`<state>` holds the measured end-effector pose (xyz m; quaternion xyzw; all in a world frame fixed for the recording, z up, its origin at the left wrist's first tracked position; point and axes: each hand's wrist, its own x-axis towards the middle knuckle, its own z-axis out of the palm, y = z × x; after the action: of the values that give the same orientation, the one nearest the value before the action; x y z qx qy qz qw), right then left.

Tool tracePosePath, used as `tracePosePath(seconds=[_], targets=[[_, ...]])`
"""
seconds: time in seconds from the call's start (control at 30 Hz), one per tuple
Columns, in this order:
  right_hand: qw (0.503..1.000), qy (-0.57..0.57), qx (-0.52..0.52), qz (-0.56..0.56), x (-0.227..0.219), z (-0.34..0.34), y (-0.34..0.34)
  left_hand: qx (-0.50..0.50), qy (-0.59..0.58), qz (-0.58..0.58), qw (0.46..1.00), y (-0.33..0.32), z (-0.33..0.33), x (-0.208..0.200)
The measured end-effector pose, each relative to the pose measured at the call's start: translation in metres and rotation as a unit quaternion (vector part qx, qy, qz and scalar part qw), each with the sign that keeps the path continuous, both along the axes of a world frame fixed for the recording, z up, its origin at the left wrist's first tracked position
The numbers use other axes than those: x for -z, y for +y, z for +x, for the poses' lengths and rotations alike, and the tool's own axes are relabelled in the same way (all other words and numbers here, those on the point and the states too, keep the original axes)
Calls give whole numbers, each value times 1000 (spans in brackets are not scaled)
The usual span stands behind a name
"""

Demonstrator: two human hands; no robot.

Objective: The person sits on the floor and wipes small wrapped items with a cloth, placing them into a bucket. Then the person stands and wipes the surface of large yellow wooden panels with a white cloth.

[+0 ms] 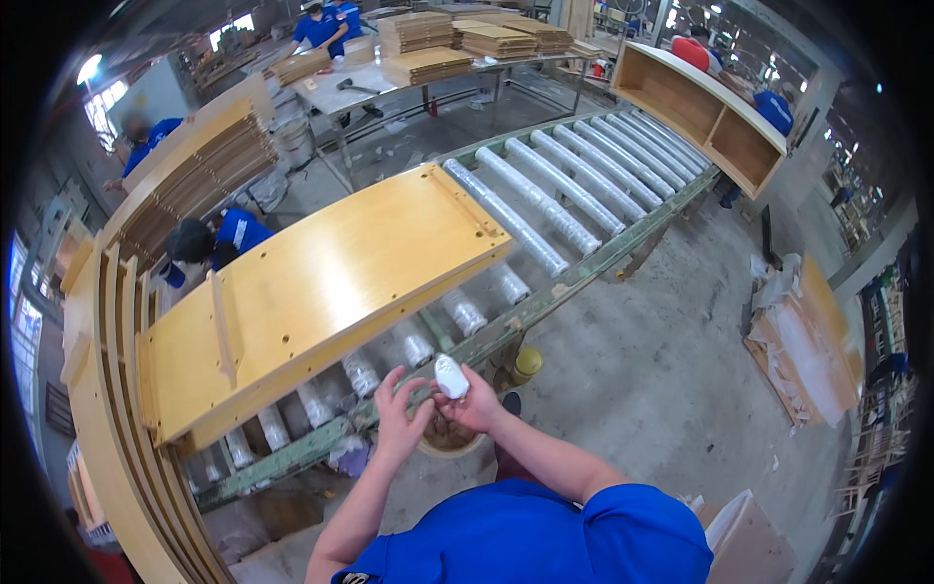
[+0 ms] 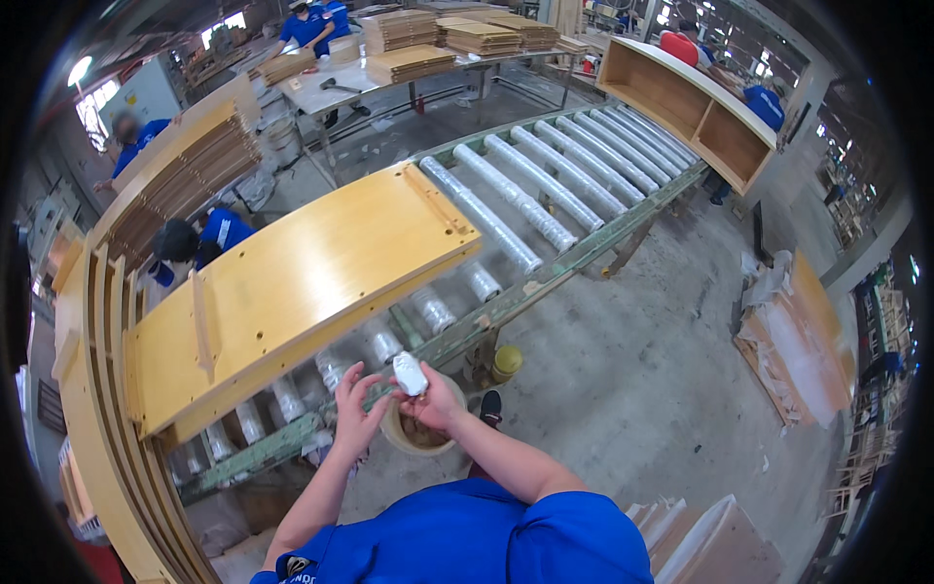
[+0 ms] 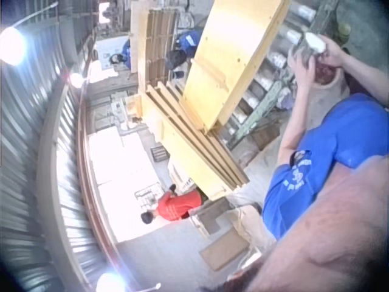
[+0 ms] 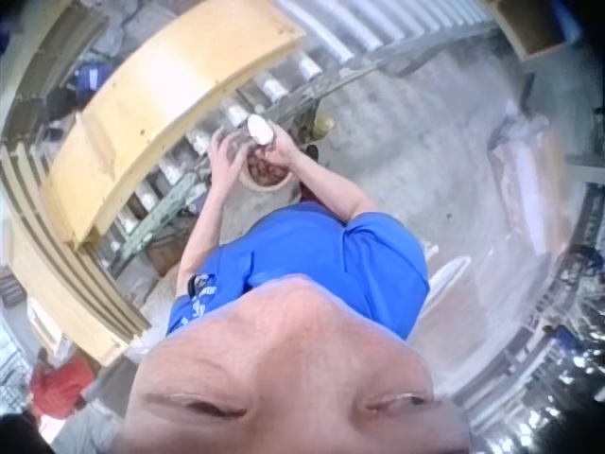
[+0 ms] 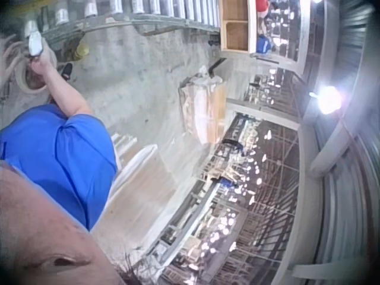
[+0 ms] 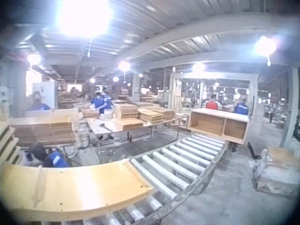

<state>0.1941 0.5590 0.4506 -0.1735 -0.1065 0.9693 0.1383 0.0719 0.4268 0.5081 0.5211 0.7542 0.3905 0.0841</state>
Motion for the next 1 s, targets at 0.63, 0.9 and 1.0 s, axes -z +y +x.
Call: tracePosePath(seconds=[0.63,0.9,1.0], targets=[[959,-58,207,187,-11,-77,454,-147,209,-187,949,345,-125,48],[869,-125,240,413,5,-167,506,-189,297,-178,919,358,-109,62],[815,-178,233,500,12,-194,513,-192,288,-165,923,359,-110,61]])
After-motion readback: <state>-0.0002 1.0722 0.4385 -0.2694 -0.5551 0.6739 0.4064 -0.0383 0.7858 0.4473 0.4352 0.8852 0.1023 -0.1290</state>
